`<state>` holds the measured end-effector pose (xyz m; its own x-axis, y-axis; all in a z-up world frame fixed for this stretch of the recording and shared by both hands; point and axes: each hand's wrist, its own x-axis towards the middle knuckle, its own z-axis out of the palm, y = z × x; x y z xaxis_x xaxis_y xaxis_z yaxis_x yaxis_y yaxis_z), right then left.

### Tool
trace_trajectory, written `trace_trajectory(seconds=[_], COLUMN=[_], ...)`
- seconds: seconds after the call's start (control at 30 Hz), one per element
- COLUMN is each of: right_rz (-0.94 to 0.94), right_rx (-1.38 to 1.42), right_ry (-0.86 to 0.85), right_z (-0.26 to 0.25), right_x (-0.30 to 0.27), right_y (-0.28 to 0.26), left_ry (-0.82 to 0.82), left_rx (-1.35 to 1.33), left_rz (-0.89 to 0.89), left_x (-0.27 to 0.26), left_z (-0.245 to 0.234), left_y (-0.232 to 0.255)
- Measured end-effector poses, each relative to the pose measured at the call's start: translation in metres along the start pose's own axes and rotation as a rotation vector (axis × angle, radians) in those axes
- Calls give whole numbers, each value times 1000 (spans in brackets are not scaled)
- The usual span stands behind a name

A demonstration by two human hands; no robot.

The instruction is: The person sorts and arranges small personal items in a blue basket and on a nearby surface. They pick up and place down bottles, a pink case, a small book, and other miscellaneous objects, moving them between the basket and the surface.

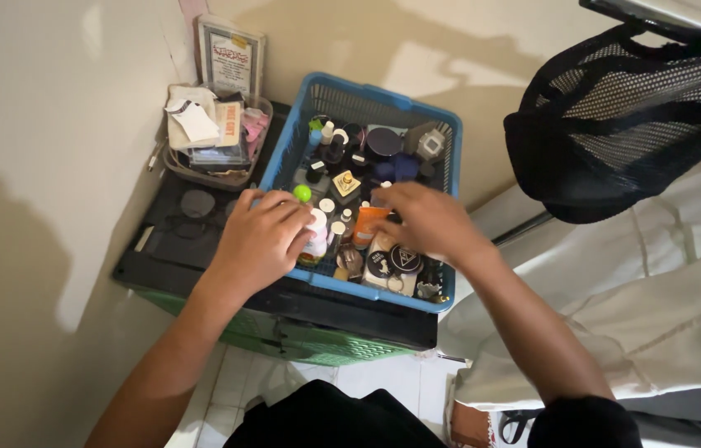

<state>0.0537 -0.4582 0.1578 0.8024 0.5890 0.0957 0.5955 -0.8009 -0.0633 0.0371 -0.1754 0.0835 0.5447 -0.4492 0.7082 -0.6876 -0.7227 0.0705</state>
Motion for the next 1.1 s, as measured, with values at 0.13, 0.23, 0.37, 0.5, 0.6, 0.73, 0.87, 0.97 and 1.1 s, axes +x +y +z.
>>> trace_trajectory(seconds=[0.13,0.23,0.37,0.5,0.6,0.73,0.87,0.97,1.1], right_rz=[-19,41,96,169,201,201,177,179,172], right_rx=[214,296,406,415,408,423,421,433,440], right_ry=[254,340,391,423,448,502,528,545,563], right_z=[-20,-32,-26,-7,4,6,3,3,2], right_x=[-18,-30,-40,-53,-62,-68,-69,-68,-68], right_y=[9,16,18,30,43,45,43,44,47], left_ry=[-4,-141,-593,-396,-858,-928,-963,-1014,-1035], left_rx=[-26,-225,-312,-132,-294,-281,-254,-302,-259], left_rz=[16,8,46,62,-91,-28,-1,-77,-144], left_x=[3,12,33,30,55,60,62,66,69], left_z=[-2,-19,-42,-17,-35,-36,-34,-37,-36], left_y=[15,46,84,95,101,101,99,100,103])
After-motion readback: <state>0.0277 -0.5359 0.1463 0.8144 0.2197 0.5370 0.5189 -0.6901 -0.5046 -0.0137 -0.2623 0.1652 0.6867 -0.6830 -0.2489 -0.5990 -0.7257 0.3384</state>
